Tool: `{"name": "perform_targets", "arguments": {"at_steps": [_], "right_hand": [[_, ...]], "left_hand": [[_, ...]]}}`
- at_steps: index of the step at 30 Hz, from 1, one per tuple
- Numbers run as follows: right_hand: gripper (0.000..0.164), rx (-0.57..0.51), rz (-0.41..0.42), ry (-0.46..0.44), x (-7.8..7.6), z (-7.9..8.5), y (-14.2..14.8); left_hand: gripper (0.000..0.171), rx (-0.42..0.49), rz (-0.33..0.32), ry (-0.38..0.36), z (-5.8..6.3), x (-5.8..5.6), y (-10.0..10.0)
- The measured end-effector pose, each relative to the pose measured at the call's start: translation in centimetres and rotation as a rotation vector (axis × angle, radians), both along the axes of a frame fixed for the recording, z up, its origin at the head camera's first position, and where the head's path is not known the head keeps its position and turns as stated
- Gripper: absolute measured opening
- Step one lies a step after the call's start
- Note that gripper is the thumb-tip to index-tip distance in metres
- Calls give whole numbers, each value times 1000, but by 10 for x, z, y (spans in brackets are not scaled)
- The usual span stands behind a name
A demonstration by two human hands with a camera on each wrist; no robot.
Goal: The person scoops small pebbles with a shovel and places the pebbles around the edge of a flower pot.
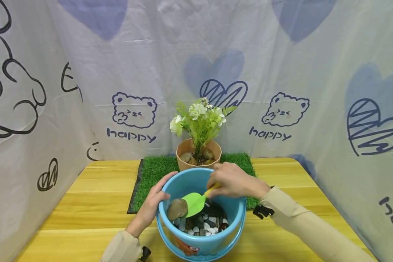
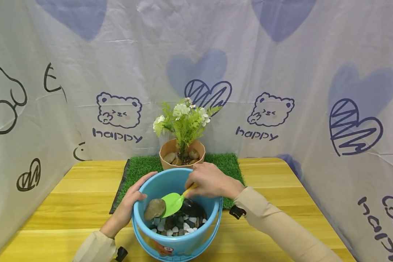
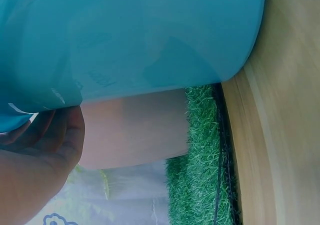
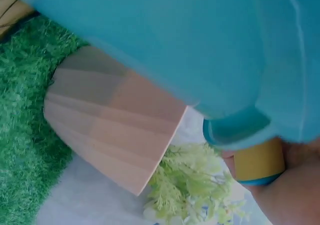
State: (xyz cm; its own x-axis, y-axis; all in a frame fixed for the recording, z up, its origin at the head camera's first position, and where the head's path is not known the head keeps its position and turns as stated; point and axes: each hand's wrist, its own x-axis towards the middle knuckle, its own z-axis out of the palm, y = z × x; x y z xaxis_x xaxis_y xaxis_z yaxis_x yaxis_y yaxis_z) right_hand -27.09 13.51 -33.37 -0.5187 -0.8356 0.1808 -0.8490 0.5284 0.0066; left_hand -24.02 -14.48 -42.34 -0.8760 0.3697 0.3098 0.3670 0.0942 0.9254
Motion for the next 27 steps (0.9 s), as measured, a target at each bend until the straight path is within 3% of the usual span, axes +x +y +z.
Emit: {"name": "perform_targets", "arguments": {"at_steps": [14,27], "right_hand": [[23,-57,18,27,3,-2,13],[24,-142,-50,22,5,2,29]], "left_hand": [[69,11,-6,11,0,-1,2],[69,16,-7,3,0,-1,1]]}}
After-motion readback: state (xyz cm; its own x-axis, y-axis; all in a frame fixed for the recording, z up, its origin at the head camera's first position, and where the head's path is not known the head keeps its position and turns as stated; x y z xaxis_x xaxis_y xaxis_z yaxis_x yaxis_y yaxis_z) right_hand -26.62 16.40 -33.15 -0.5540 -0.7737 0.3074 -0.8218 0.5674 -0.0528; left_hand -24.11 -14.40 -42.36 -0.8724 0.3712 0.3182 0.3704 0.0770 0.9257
